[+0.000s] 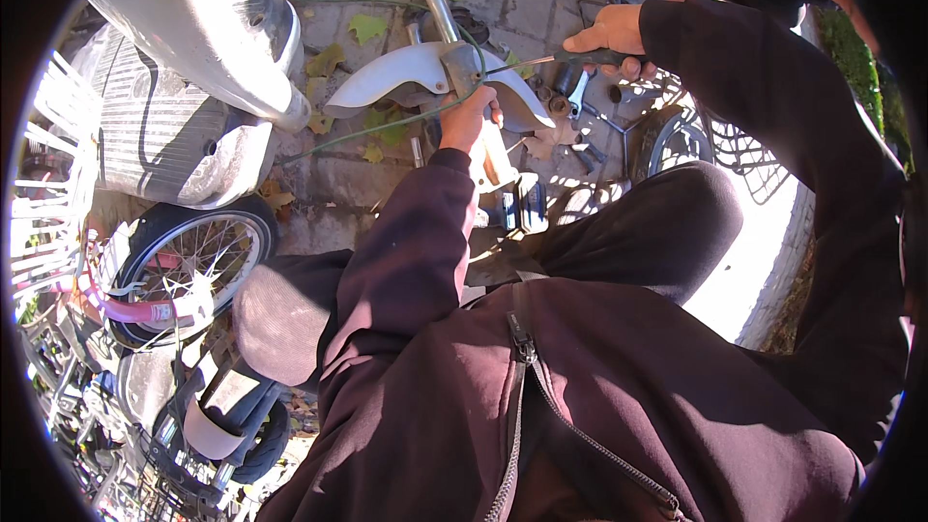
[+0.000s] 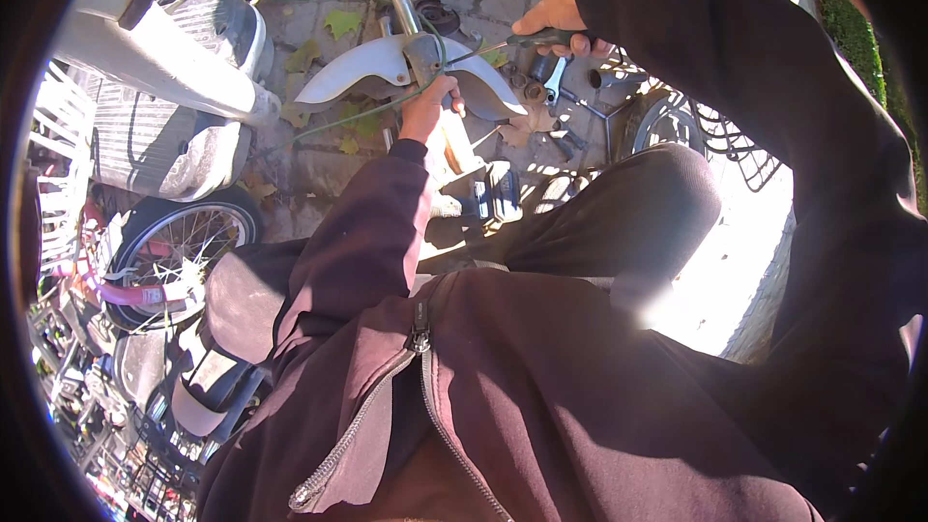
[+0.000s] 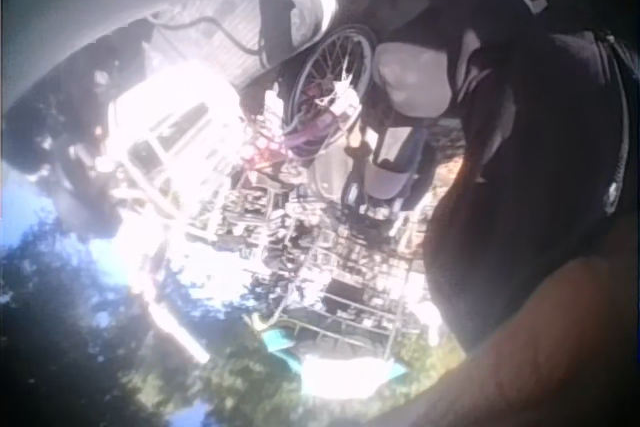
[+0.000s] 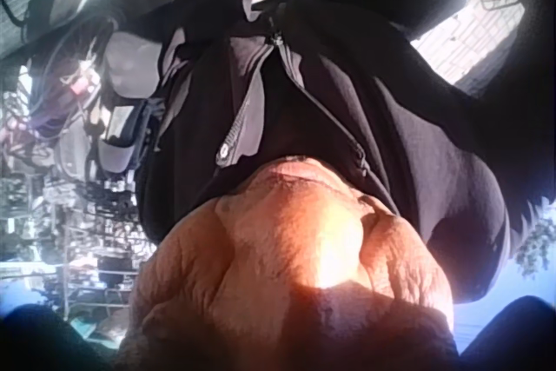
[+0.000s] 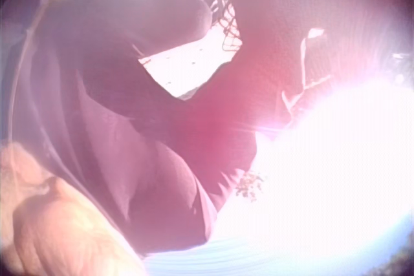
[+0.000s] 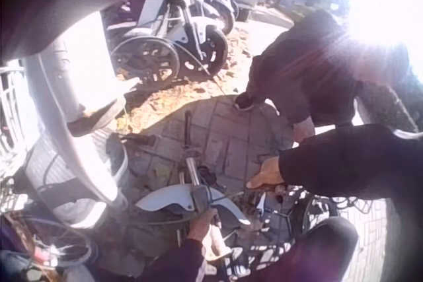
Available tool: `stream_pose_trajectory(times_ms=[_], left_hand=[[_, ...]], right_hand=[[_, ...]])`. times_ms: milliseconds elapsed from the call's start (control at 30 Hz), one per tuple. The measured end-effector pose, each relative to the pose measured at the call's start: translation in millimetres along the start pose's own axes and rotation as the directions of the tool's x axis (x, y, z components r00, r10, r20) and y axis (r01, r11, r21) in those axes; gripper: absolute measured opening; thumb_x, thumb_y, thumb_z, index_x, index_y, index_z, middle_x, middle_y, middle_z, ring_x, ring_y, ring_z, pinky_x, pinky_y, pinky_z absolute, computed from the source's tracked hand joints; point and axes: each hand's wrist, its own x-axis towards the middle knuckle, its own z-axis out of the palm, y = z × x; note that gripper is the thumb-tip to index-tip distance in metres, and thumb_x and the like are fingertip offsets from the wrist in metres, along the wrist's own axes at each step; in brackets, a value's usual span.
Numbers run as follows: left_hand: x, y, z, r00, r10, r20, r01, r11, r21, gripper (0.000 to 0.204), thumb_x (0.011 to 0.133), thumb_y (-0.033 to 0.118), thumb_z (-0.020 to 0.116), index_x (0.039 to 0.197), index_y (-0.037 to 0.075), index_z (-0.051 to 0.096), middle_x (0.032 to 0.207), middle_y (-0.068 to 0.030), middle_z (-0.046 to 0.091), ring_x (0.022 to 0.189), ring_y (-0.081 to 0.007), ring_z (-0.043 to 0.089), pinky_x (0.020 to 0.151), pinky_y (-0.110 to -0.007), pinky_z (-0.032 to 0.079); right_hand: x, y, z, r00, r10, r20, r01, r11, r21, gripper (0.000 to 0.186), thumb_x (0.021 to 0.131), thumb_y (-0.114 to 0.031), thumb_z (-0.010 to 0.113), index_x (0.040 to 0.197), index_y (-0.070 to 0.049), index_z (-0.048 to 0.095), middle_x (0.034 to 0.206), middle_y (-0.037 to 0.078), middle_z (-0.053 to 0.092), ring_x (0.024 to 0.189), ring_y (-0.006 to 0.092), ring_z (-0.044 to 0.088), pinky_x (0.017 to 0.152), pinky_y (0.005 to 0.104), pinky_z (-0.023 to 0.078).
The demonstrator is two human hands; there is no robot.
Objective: The person uses a screwdriver to loosen and remove a bolt from the bicycle's front fork area. They then detach a small metal bracket and set it aside.
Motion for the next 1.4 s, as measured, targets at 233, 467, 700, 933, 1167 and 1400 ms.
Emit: stream_pose_trajectory(times_ms=[233, 467, 700, 933, 1167, 1400], left_hand=[[4, -1, -5, 0.999, -0.032, 0.018, 0.032, 0.999, 0.011, 0.011, 0.080, 0.007, 0.066, 0.078, 0.001, 0.057, 0.068, -0.0086, 0.055, 0.055, -0.0187, 0.056, 0.052, -0.034, 0.047], [1, -4, 1, 0.999, -0.027, -0.039, 0.025, 0.999, -0.035, 0.011, 0.078, 0.009, 0.065, 0.075, 0.001, 0.058, 0.063, -0.0088, 0.057, 0.049, -0.0197, 0.056, 0.047, -0.033, 0.045], [2, -1, -3, 0.999, 0.039, 0.036, -0.039, 0.999, -0.014, 0.008, 0.078, 0.006, 0.064, 0.074, 0.001, 0.058, 0.063, -0.0087, 0.057, 0.050, -0.0193, 0.057, 0.047, -0.033, 0.045], [1, -2, -2, 0.999, 0.039, 0.018, -0.039, 0.999, 0.000, 0.011, 0.078, 0.008, 0.065, 0.074, 0.002, 0.057, 0.066, -0.0072, 0.056, 0.054, -0.0177, 0.056, 0.053, -0.033, 0.048], [-1, 1, -3, 0.999, -0.027, 0.046, 0.028, 0.999, -0.016, 0.010, 0.077, 0.007, 0.066, 0.075, 0.003, 0.057, 0.066, -0.0068, 0.055, 0.054, -0.0178, 0.056, 0.053, -0.033, 0.047], [-2, 0, 2, 0.999, -0.014, -0.031, 0.012, 0.999, -0.052, 0.011, 0.078, 0.007, 0.066, 0.075, 0.003, 0.056, 0.066, -0.0073, 0.055, 0.054, -0.0189, 0.056, 0.052, -0.033, 0.046]], right_hand=[[4, -3, 14, 0.923, -0.328, -0.200, 0.130, 0.756, -0.642, 0.060, 0.097, -0.054, 0.048, 0.081, 0.000, 0.068, 0.068, 0.014, 0.064, 0.049, 0.0247, 0.059, 0.049, 0.0373, 0.047], [-5, 5, 26, 0.691, -0.718, -0.080, 0.032, 0.141, -0.989, 0.047, 0.092, -0.047, 0.060, 0.081, -0.001, 0.060, 0.061, 0.015, 0.063, 0.063, 0.0334, 0.066, 0.059, 0.0426, 0.051], [-7, 8, 17, 0.910, -0.329, -0.254, 0.243, 0.917, -0.317, 0.048, 0.090, -0.048, 0.064, 0.092, 0.000, 0.068, 0.065, 0.008, 0.060, 0.047, 0.0196, 0.057, 0.045, 0.0357, 0.045], [-2, 1, 7, 0.998, -0.062, 0.006, 0.062, 0.978, -0.199, 0.051, 0.094, -0.049, 0.056, 0.096, 0.001, 0.068, 0.056, 0.002, 0.051, 0.041, 0.0145, 0.046, 0.042, 0.0327, 0.039], [-13, -1, 23, 0.678, -0.735, -0.004, 0.030, 0.033, -0.999, 0.035, 0.089, -0.041, 0.064, 0.080, -0.007, 0.069, 0.065, 0.011, 0.067, 0.068, 0.0288, 0.070, 0.063, 0.0364, 0.053], [2, 3, 2, 0.890, -0.378, -0.256, 0.219, 0.845, -0.487, 0.045, 0.088, -0.045, 0.065, 0.083, 0.000, 0.065, 0.066, 0.012, 0.063, 0.047, 0.0220, 0.059, 0.049, 0.0373, 0.046]])
